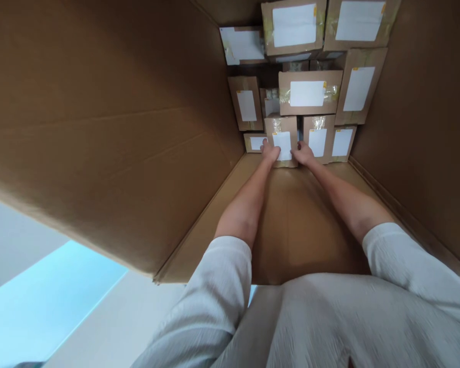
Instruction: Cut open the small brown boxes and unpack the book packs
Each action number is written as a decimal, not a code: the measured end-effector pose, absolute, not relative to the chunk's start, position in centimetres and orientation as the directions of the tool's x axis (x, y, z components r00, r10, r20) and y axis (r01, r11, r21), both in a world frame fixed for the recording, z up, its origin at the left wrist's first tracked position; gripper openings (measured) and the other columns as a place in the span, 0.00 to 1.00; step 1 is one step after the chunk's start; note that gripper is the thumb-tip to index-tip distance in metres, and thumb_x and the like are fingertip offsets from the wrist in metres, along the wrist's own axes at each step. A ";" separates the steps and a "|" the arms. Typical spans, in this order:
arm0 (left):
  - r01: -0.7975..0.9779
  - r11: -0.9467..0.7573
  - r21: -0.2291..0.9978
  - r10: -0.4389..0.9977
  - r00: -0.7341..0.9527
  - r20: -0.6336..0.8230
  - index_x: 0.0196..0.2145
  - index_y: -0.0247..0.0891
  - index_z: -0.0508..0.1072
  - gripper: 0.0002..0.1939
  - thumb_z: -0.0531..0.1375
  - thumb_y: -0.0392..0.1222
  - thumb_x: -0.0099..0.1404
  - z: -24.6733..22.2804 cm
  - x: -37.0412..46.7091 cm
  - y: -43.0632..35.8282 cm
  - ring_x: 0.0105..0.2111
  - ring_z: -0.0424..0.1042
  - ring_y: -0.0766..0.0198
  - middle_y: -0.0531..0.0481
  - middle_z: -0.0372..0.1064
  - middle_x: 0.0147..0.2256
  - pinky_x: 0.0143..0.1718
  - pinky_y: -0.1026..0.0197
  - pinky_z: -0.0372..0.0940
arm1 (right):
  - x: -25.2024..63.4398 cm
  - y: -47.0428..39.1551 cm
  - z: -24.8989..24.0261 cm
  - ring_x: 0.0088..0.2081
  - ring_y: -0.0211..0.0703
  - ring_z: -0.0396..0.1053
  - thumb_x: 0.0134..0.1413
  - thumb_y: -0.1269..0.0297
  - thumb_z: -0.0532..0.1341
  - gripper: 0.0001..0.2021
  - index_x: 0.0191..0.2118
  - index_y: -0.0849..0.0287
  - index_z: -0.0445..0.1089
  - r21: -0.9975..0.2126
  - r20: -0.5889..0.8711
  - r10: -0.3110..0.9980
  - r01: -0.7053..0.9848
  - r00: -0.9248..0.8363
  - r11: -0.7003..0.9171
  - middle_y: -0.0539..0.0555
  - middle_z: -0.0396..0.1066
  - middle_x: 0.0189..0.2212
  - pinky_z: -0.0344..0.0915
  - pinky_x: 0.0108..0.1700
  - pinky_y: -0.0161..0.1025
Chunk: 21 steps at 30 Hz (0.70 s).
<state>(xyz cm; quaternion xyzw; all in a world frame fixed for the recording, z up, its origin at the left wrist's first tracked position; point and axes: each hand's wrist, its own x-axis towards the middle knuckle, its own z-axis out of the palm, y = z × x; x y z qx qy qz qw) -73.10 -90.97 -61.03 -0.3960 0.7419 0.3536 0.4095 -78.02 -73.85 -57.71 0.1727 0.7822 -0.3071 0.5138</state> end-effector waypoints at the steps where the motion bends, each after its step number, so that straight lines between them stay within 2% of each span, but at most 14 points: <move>1: -0.894 0.413 0.173 -0.335 -0.326 -0.884 0.82 0.44 0.47 0.52 0.66 0.44 0.67 -60.6 -73.0 -91.0 0.66 0.73 0.41 0.38 0.65 0.70 0.67 0.46 0.69 | -78.0 -73.8 -57.6 0.61 0.64 0.75 0.59 0.61 0.67 0.26 0.62 0.60 0.72 -0.324 -0.903 -0.057 0.589 -0.425 0.740 0.64 0.80 0.57 0.70 0.68 0.60; 3: -0.934 0.337 0.119 -0.385 -0.252 -0.888 0.81 0.44 0.47 0.53 0.68 0.46 0.66 -59.3 -73.1 -91.2 0.68 0.69 0.38 0.37 0.61 0.73 0.70 0.44 0.66 | -78.1 -73.9 -57.3 0.60 0.64 0.75 0.59 0.60 0.68 0.25 0.61 0.59 0.72 -0.356 -0.894 -0.079 0.591 -0.441 0.724 0.64 0.80 0.56 0.70 0.68 0.59; 6: -0.947 0.302 0.111 -0.402 -0.232 -0.886 0.80 0.41 0.48 0.54 0.69 0.47 0.64 -56.6 -73.9 -91.7 0.71 0.65 0.34 0.33 0.58 0.74 0.71 0.39 0.64 | -78.7 -74.0 -56.0 0.59 0.64 0.76 0.59 0.57 0.69 0.21 0.56 0.58 0.75 -0.344 -0.902 -0.089 0.581 -0.422 0.738 0.63 0.81 0.52 0.71 0.66 0.58; 12: -0.930 0.358 0.087 -0.453 -0.254 -0.855 0.78 0.39 0.51 0.54 0.70 0.47 0.62 -49.1 -76.6 -91.9 0.73 0.63 0.34 0.30 0.56 0.74 0.73 0.41 0.60 | -81.2 -73.7 -50.0 0.54 0.63 0.78 0.56 0.57 0.69 0.15 0.47 0.56 0.79 -0.361 -0.886 -0.117 0.510 -0.449 0.781 0.61 0.83 0.49 0.74 0.61 0.55; 16: -0.906 0.396 0.147 -0.452 -0.332 -0.828 0.79 0.40 0.49 0.53 0.69 0.50 0.65 -42.7 -78.1 -90.8 0.73 0.63 0.33 0.28 0.55 0.74 0.72 0.40 0.60 | -82.8 -72.9 -43.7 0.53 0.59 0.79 0.55 0.59 0.68 0.14 0.47 0.56 0.80 -0.431 -0.847 -0.146 0.497 -0.512 0.753 0.58 0.84 0.49 0.74 0.60 0.49; 21: -0.848 0.433 0.305 -0.469 -0.502 -0.727 0.78 0.44 0.50 0.50 0.68 0.50 0.67 -34.4 -78.6 -89.0 0.74 0.61 0.36 0.32 0.57 0.73 0.73 0.43 0.58 | -83.5 -70.9 -34.8 0.53 0.54 0.80 0.57 0.62 0.65 0.17 0.51 0.56 0.80 -0.559 -0.759 -0.161 0.504 -0.631 0.658 0.55 0.84 0.48 0.74 0.60 0.47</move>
